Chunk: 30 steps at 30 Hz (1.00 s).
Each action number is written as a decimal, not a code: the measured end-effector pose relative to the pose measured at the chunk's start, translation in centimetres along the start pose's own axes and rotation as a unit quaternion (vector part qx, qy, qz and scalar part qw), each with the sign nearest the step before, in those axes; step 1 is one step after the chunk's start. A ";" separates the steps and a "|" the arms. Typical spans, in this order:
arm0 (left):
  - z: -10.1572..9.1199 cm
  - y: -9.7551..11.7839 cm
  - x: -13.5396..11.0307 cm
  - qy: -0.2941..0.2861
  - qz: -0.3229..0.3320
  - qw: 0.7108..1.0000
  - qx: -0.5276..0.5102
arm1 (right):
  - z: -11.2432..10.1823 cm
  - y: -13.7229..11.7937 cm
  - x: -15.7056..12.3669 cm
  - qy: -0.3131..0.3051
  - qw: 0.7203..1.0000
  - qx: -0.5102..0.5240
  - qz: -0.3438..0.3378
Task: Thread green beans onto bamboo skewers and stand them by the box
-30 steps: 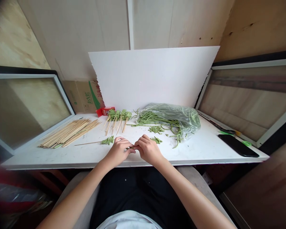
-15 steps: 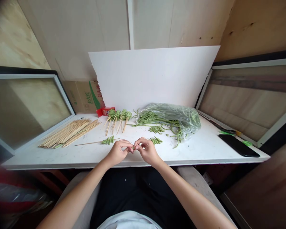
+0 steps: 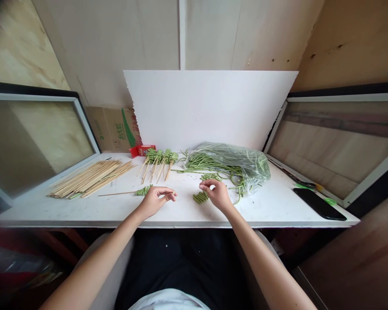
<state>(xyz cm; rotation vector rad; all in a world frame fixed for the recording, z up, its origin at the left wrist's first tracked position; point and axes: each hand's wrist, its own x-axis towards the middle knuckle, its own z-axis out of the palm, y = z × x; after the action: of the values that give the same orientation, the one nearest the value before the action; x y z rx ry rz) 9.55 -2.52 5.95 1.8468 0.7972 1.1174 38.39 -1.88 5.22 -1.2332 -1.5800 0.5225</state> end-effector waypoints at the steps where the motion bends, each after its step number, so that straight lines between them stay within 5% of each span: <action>1: 0.1 0.0 0.1 0.010 -0.013 1.000 -0.019 | -0.8 0.9 0.5 0.022 0.999 -0.045 0.011; 9: 0.8 0.4 0.2 0.065 -0.100 0.970 -0.210 | -3.0 5.6 2.6 0.120 0.974 -0.166 0.101; 14: 0.7 0.4 0.2 0.075 -0.126 0.948 -0.282 | -1.7 1.9 1.7 0.092 0.986 -0.133 0.036; 21: 1.5 -0.4 0.0 0.059 -0.092 0.959 -0.260 | 2.5 -5.2 -1.8 -0.129 0.985 0.012 -0.114; 30: 1.3 0.1 -0.1 0.055 -0.037 0.995 -0.075 | 4.0 -5.5 -2.8 -0.064 0.978 -0.015 -0.197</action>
<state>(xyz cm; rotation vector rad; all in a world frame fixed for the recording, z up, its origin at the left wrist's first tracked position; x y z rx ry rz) 10.68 -3.02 5.62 1.6306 0.8137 1.2069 32.25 -5.53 6.83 -0.8875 -1.8896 0.3265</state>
